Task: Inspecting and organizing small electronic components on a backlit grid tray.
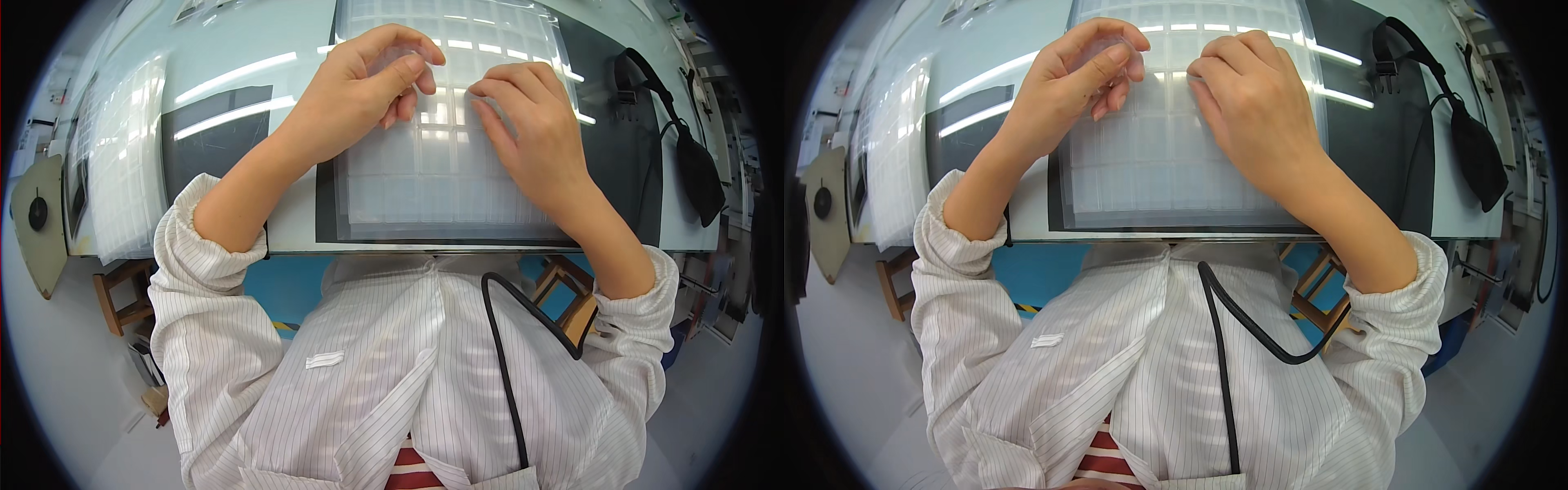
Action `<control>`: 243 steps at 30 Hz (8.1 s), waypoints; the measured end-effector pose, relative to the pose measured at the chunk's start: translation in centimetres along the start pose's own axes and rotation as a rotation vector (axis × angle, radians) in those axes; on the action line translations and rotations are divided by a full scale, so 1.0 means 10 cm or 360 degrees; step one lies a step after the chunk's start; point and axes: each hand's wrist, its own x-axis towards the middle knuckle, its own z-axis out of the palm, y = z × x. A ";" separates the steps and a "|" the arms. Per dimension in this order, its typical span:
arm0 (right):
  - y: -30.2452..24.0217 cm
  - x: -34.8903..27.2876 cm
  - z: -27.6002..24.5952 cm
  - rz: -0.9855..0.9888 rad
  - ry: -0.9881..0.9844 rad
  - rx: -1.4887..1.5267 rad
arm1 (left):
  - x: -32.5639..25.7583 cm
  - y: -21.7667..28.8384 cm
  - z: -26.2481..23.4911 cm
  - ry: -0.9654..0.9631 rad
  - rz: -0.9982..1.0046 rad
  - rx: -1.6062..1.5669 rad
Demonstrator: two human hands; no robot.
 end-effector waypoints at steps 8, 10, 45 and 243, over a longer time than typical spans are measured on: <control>0.00 0.01 0.02 -0.0054 0.0036 -0.0044 | -0.01 -0.01 0.02 -0.0040 0.0031 0.0058; -0.01 0.02 0.02 -0.0063 0.0014 -0.0056 | -0.01 0.01 0.02 -0.0052 0.0015 0.0024; 0.15 -0.15 -0.15 0.0144 -0.0037 0.0002 | 0.30 0.20 0.53 0.0202 -0.0235 -0.0131; -0.05 -0.45 -0.45 0.0165 -0.0237 -0.0034 | 0.09 0.06 0.46 -0.0032 -0.0171 -0.0106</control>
